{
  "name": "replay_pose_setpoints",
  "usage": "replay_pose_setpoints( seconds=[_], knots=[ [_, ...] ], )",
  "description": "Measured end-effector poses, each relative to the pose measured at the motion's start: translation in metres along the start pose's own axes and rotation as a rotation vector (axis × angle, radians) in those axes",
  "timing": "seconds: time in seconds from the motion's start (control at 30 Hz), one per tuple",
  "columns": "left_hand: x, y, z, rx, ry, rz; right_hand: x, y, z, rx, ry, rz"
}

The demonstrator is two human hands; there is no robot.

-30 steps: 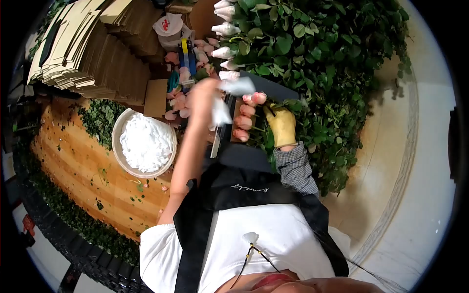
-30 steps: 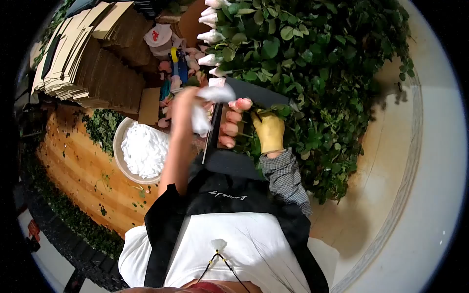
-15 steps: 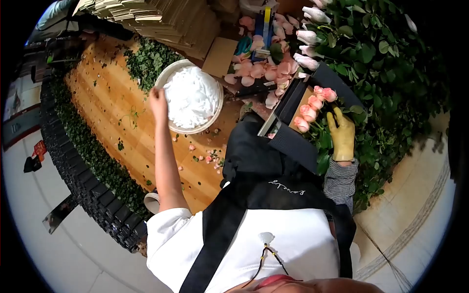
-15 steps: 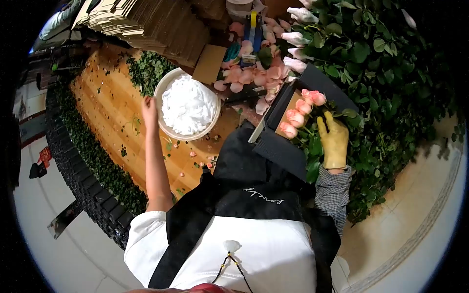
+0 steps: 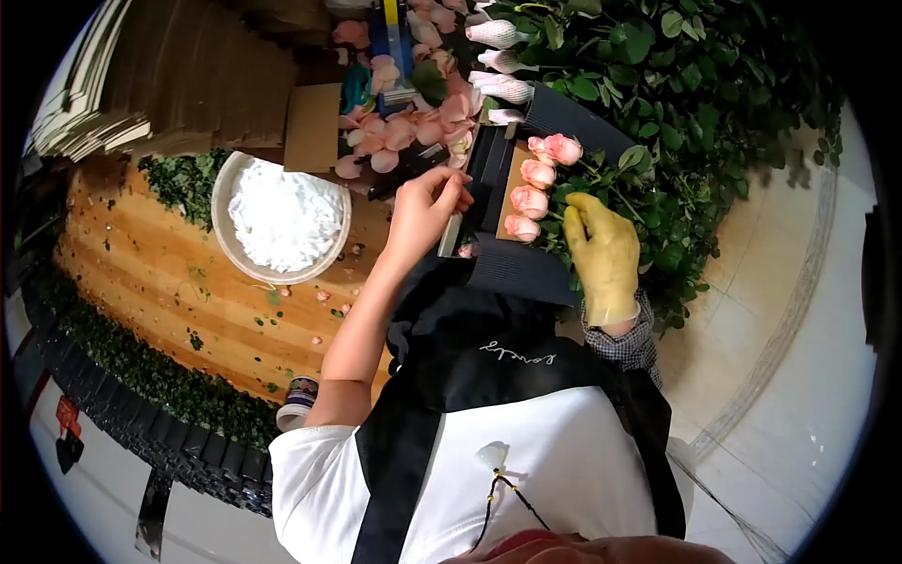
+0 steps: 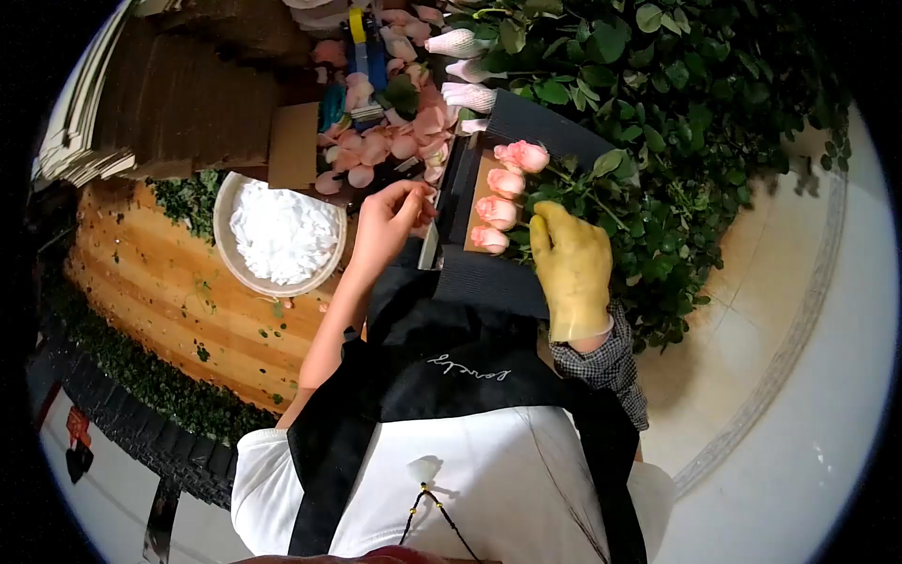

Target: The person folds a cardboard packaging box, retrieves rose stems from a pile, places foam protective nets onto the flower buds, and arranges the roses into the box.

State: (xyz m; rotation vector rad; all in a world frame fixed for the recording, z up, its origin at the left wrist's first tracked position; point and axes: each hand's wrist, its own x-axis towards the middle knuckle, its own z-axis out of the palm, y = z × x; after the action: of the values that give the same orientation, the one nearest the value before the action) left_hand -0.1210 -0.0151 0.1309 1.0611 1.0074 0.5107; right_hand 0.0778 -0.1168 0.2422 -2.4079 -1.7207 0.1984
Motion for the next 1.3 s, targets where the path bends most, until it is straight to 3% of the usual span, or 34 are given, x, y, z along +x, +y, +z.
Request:
replay_pose_setpoints(
  seconds=[0.07, 0.2, 0.37, 0.43, 0.57, 0.67, 0.83, 0.9, 0.97, 1.07, 1.17, 1.23, 1.3],
  knots=[
    [-0.006, -0.007, 0.005, -0.121, -0.075, -0.063, 0.000, 0.009, 0.017, 0.064, -0.233, 0.094],
    [-0.016, -0.001, 0.024, 0.216, 0.023, 0.211, 0.005, 0.029, 0.037, 0.227, -0.278, -0.015],
    [-0.012, -0.004, 0.037, 0.159, 0.027, 0.273, -0.002, 0.054, 0.043, 0.347, -0.396, -0.077],
    [-0.015, 0.003, 0.038, 0.028, 0.054, 0.217, 0.001, 0.049, 0.030, 0.323, -0.443, -0.125],
    [-0.015, 0.003, 0.033, 0.167, -0.021, 0.319, 0.004, 0.041, 0.017, 0.163, -0.550, -0.210],
    [-0.015, 0.009, 0.037, 0.317, -0.007, 0.378, 0.001, 0.034, 0.024, -0.029, -0.442, -0.247],
    [-0.019, 0.011, 0.045, 0.356, -0.033, 0.299, -0.006, 0.037, 0.025, 0.025, -0.358, -0.271],
    [-0.015, 0.018, 0.042, 0.282, -0.122, 0.133, -0.004, 0.037, 0.022, 0.039, -0.358, -0.289],
    [-0.006, -0.001, 0.041, 0.147, -0.150, 0.128, -0.004, 0.040, 0.023, 0.007, -0.488, -0.297],
    [-0.006, -0.012, 0.042, 0.027, -0.095, 0.092, -0.007, 0.043, 0.026, 0.069, -0.381, -0.338],
    [-0.021, 0.016, 0.041, 0.260, -0.105, 0.087, -0.006, 0.041, 0.023, 0.095, -0.341, -0.334],
    [-0.024, 0.023, 0.048, 0.572, -0.083, 0.453, -0.007, 0.043, 0.027, 0.085, -0.334, -0.331],
    [-0.018, 0.028, 0.056, 0.763, -0.049, 0.571, -0.007, 0.045, 0.027, 0.073, -0.340, -0.333]
  ],
)
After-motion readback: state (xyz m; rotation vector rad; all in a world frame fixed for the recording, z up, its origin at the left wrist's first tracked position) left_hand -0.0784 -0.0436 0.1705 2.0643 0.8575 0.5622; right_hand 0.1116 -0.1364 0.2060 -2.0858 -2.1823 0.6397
